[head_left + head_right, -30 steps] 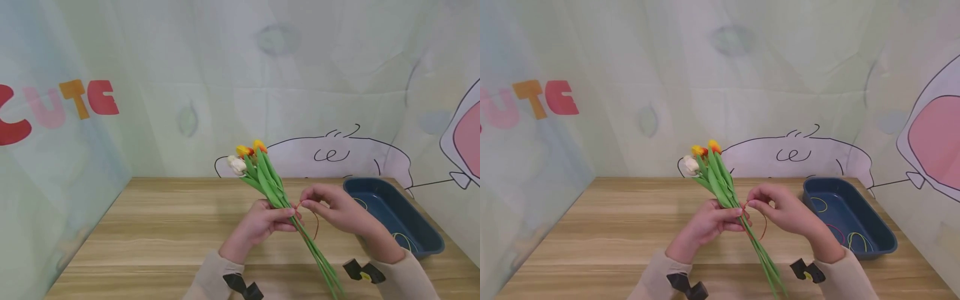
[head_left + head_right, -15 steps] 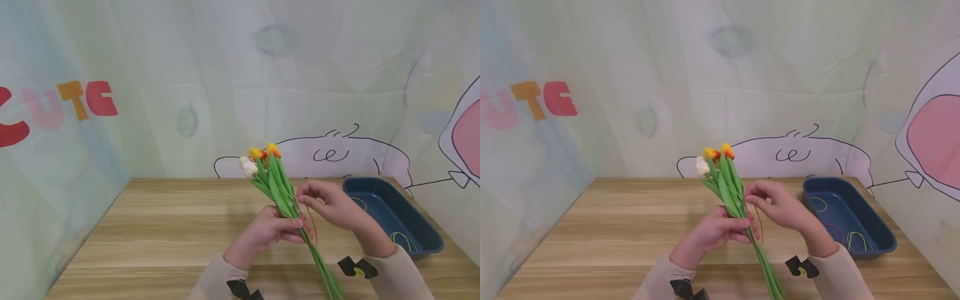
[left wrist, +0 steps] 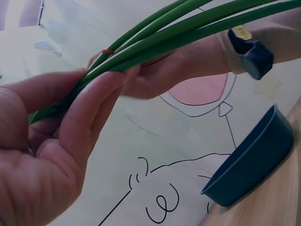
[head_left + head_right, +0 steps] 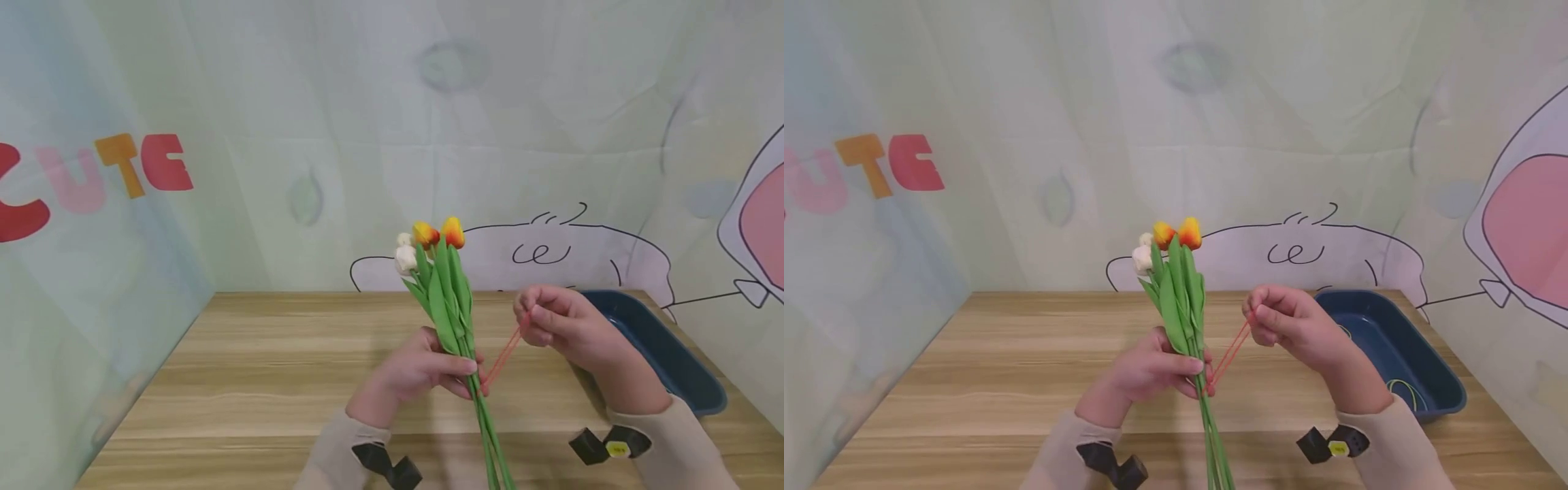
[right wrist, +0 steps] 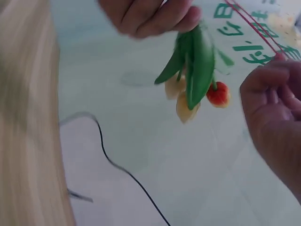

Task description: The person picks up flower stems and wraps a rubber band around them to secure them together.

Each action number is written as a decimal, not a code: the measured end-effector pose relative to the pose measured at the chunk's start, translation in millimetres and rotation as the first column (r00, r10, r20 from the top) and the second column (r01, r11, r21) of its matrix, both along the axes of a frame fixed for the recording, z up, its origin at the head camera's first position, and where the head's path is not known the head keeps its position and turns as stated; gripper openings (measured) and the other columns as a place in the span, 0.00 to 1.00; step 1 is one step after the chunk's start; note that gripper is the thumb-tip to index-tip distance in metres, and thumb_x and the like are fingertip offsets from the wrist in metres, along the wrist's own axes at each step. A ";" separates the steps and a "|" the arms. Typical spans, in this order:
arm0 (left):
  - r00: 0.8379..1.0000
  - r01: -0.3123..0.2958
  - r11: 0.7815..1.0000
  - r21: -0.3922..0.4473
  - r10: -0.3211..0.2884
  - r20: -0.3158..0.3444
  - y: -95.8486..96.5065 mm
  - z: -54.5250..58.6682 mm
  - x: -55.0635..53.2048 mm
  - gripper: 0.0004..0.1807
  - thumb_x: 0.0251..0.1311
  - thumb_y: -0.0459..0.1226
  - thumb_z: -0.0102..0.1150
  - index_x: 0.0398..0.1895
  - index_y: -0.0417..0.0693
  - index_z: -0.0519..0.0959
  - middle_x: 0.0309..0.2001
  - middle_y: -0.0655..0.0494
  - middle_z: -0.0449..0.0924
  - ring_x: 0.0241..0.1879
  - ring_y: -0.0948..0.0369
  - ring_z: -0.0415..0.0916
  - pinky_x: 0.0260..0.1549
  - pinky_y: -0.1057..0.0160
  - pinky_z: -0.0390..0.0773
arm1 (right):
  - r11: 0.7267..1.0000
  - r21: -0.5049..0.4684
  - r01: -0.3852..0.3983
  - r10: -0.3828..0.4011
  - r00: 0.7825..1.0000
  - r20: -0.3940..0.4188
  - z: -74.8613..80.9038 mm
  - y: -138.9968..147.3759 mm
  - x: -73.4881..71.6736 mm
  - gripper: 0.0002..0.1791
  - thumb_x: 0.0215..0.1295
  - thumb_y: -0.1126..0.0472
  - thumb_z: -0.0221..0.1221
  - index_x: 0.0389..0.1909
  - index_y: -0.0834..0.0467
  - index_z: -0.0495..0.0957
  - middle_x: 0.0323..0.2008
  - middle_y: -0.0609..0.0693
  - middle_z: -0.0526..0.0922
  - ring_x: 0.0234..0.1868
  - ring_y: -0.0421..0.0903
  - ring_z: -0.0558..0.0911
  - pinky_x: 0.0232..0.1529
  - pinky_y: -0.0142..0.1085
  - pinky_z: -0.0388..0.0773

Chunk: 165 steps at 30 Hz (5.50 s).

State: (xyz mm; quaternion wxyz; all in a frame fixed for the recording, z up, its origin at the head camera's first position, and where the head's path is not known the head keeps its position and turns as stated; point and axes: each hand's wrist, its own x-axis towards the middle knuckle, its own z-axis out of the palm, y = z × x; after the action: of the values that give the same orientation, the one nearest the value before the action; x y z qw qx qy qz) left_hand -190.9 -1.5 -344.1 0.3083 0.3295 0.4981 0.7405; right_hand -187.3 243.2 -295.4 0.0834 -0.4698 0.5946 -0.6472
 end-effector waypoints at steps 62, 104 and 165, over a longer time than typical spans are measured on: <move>0.710 -0.663 0.721 0.202 0.691 -0.135 -13.2 -0.8 -19.1 0.09 0.60 0.22 0.56 0.40 0.19 0.73 0.32 0.43 0.83 0.33 0.60 0.85 0.39 0.55 0.86 | 0.781 0.019 0.624 -0.466 0.603 -0.647 13.8 -40.5 58.1 0.12 0.63 0.73 0.58 0.32 0.51 0.76 0.29 0.41 0.74 0.32 0.35 0.72 0.31 0.26 0.71; 0.857 -0.516 0.747 0.419 0.461 0.233 -22.9 13.9 -13.1 0.17 0.69 0.22 0.39 0.34 0.45 0.78 0.33 0.52 0.84 0.36 0.59 0.85 0.45 0.59 0.85 | 0.829 0.310 0.466 -0.521 0.845 0.120 -82.5 -95.7 24.6 0.15 0.74 0.58 0.51 0.38 0.69 0.75 0.30 0.51 0.79 0.35 0.42 0.79 0.45 0.33 0.79; 0.737 -0.668 0.651 0.361 0.647 0.196 -14.0 10.4 -12.7 0.09 0.67 0.23 0.47 0.35 0.40 0.77 0.32 0.51 0.83 0.35 0.58 0.85 0.39 0.61 0.86 | 0.802 0.058 0.595 -0.592 0.804 -0.058 -87.8 -107.0 43.3 0.09 0.71 0.69 0.50 0.31 0.63 0.76 0.27 0.55 0.77 0.32 0.40 0.77 0.35 0.31 0.80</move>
State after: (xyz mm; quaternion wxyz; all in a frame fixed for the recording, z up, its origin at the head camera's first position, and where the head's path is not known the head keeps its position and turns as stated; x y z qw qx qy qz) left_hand -203.6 -15.5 -333.7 -0.0445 0.1648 0.4094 0.8962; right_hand -144.0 136.2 -383.2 -0.1170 -0.2689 0.7362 -0.6100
